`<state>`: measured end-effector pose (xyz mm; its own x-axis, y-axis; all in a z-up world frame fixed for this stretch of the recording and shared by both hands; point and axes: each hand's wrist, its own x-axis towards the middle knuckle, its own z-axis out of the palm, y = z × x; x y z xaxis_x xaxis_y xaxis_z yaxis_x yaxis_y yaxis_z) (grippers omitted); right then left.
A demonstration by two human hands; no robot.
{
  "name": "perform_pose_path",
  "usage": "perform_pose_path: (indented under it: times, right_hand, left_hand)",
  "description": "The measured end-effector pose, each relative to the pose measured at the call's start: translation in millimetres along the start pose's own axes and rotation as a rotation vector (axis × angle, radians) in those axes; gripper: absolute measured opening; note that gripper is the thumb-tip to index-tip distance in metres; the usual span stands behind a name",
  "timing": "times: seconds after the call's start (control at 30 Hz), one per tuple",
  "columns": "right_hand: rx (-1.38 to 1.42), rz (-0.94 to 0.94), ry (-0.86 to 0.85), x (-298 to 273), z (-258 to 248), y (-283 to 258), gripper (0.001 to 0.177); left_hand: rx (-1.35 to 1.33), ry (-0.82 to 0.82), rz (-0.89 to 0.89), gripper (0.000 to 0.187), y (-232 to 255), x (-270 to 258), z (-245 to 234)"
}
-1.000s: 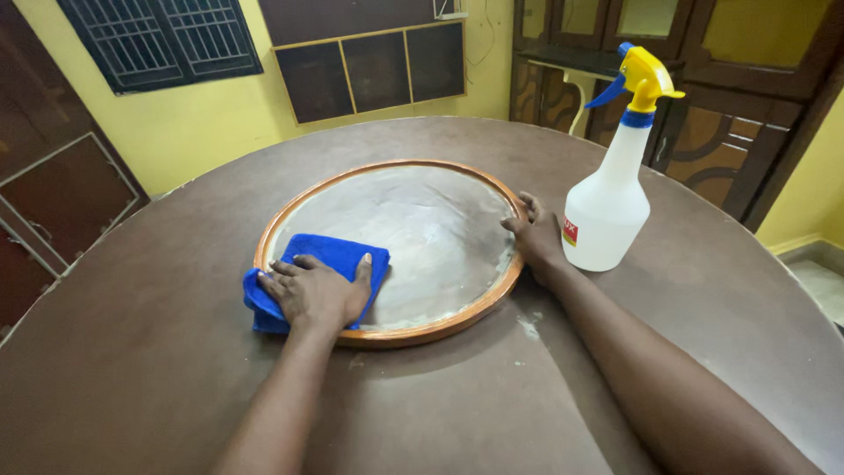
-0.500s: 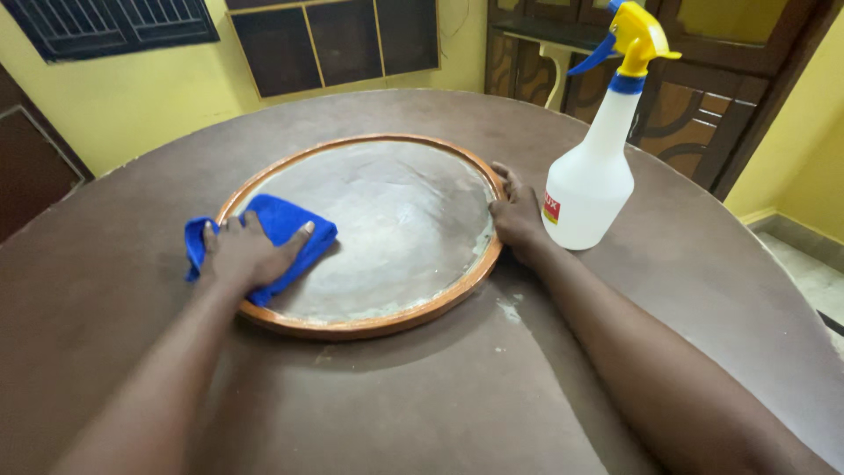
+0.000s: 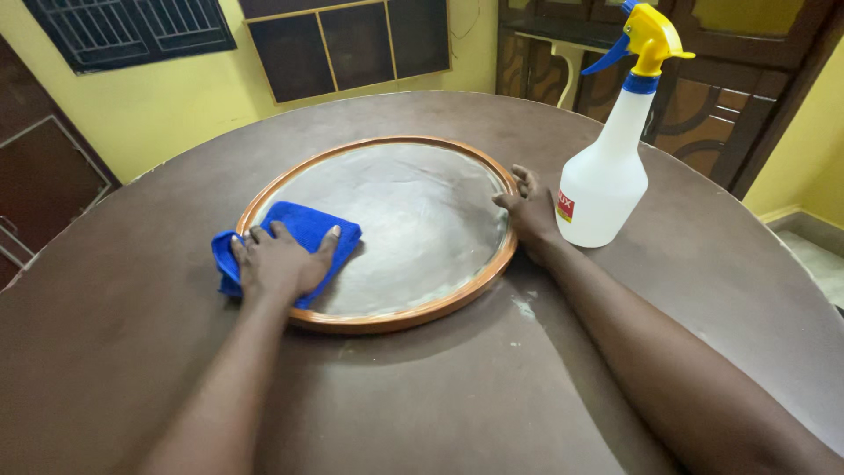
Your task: The person wipes a round wooden tray on a table using a blue cloth and a spray bottle, folding the cloth in between wipes.
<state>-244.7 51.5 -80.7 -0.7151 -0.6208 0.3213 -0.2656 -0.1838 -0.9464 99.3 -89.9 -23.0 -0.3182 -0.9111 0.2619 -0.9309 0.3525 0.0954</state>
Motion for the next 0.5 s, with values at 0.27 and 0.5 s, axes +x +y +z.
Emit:
perform_pose_path:
  times: [0.27, 0.5]
  right_hand:
    - [-0.044, -0.023, -0.003, -4.6, -0.2, -4.0, 0.065]
    - [-0.132, -0.019, 0.014, 4.8, 0.1, 12.1, 0.056]
  left_hand:
    - [0.002, -0.069, -0.243, 0.115, 55.8, -49.9, -11.3]
    - [0.005, -0.086, -0.224, 0.116, 55.9, -50.1, -16.8]
